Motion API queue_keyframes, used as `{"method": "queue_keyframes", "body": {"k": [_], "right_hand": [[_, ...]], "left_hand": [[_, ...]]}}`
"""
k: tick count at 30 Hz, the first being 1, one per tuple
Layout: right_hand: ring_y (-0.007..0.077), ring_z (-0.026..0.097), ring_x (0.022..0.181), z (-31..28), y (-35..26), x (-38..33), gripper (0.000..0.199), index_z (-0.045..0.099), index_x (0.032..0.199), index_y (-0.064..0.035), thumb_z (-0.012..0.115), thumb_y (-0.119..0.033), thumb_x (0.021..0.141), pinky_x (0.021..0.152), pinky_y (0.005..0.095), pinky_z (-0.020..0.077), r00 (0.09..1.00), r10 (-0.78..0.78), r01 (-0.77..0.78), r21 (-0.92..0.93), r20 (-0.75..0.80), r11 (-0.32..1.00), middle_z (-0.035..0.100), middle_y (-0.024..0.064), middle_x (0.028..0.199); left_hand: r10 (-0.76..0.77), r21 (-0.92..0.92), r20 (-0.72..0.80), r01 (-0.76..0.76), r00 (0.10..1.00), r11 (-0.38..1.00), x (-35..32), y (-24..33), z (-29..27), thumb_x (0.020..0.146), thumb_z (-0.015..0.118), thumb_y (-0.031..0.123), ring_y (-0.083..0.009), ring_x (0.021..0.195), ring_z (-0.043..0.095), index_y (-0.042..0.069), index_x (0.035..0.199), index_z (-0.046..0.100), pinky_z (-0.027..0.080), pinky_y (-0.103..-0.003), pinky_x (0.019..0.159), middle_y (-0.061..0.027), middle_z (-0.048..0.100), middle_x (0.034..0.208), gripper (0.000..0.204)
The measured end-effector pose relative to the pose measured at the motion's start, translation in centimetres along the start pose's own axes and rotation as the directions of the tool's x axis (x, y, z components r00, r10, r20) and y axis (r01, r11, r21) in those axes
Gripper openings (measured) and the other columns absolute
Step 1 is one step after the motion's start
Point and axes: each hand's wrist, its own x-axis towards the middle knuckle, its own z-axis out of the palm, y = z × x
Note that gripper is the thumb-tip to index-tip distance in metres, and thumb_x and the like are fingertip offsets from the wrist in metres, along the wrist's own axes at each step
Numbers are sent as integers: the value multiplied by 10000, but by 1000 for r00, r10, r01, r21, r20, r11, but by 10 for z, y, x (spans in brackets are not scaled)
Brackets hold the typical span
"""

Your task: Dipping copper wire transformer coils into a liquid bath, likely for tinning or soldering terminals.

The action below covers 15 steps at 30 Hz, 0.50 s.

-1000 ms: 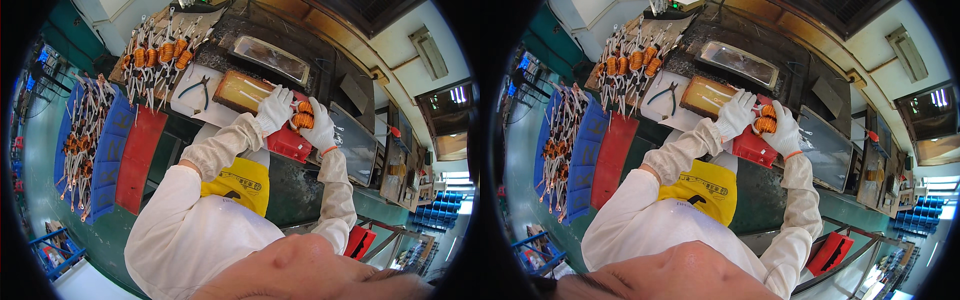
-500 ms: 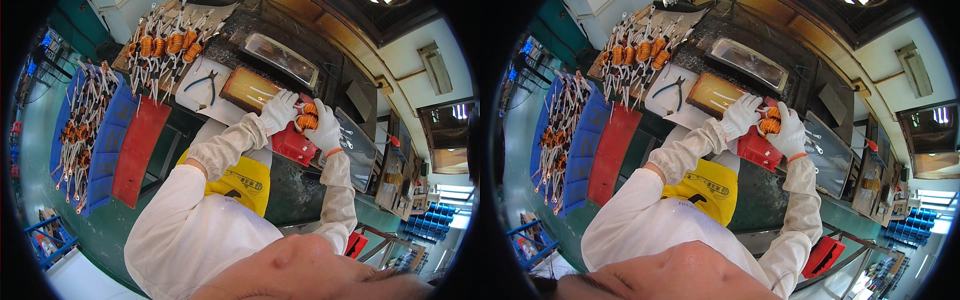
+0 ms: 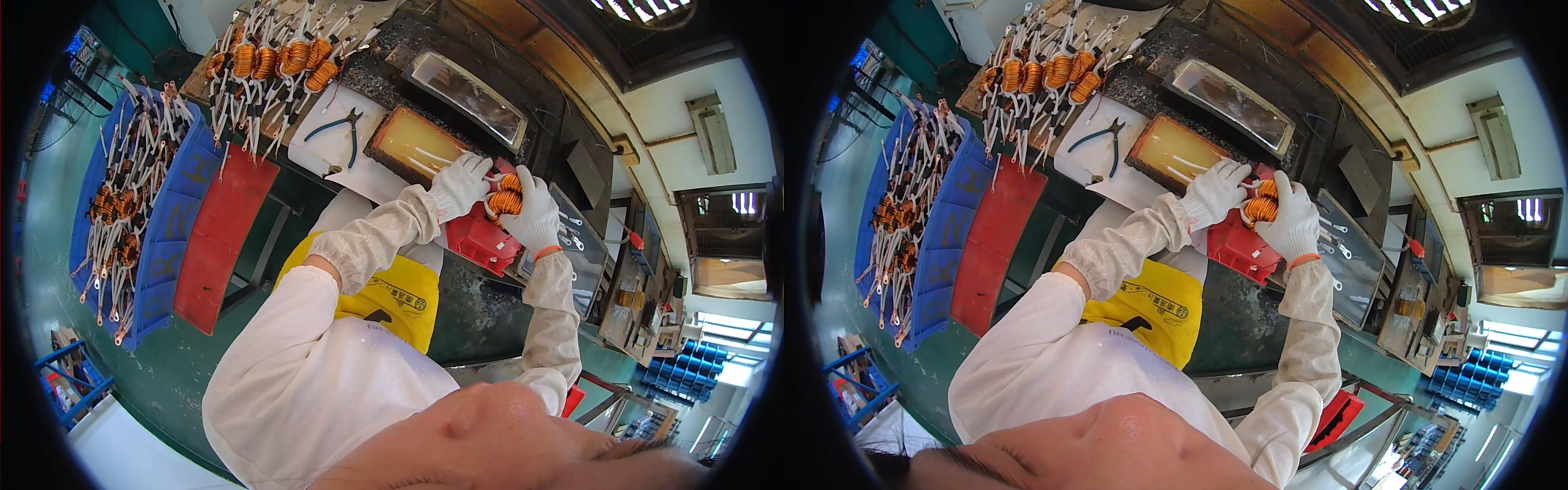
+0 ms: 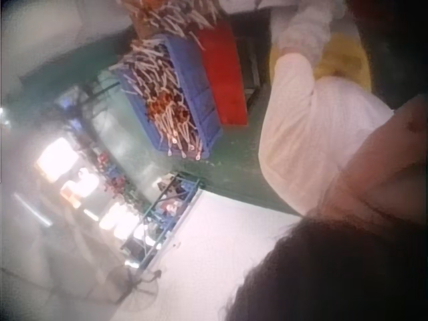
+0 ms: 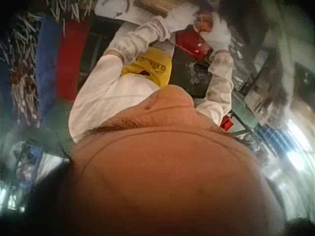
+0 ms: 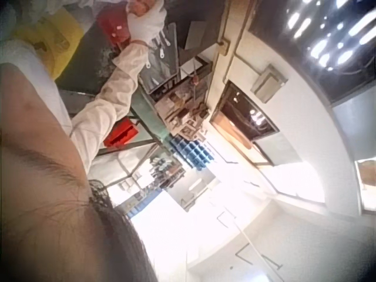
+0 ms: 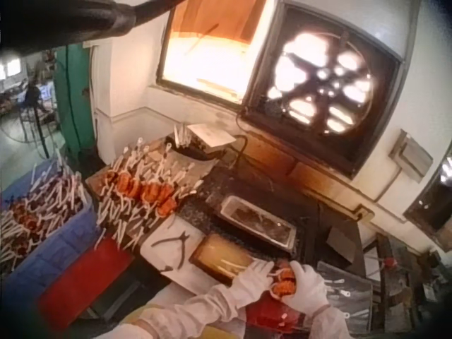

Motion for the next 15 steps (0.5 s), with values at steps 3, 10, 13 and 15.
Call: {"method": "queue_keyframes", "body": {"k": [3, 10, 13, 15], "right_hand": [[405, 626, 1094, -1, -2, 1, 866, 449, 1422, -133, 817, -213, 642, 911, 451, 534, 1000, -21, 21, -12, -10, 1000, 581, 211, 1253], [406, 636, 1069, -2, -5, 3, 863, 456, 1416, -131, 821, -220, 639, 897, 455, 539, 1000, -29, 29, -45, -2, 999, 590, 214, 1229], [406, 637, 1065, -1, -5, 4, 864, 456, 1412, -134, 823, -225, 636, 895, 453, 540, 999, -33, 33, -51, -1, 998, 591, 212, 1227], [406, 637, 1065, -1, -7, 4, 864, 456, 1412, -135, 823, -227, 635, 896, 452, 540, 1000, -30, 30, -52, 1, 998, 591, 211, 1228]], "left_hand": [[-32, -19, 1, 32, 1000, 999, -2, -2, 3, 885, 633, 261, -326, 1218, 541, 2, 1175, 640, 516, -389, 984, -135, 599, 1243, 389], [27, -21, -33, -28, 999, 999, -5, -6, 9, 862, 620, 246, -339, 1220, 544, 82, 882, 721, 501, -413, 1002, -104, 595, 1297, 194], [15, -13, -44, -16, 999, 1000, -6, -4, 8, 863, 620, 252, -334, 1217, 546, 84, 901, 720, 503, -409, 1000, -100, 595, 1295, 199], [0, -17, -59, -1, 998, 1000, -6, -4, 9, 863, 620, 254, -330, 1215, 547, 84, 909, 718, 504, -406, 999, -97, 596, 1294, 202]]}}
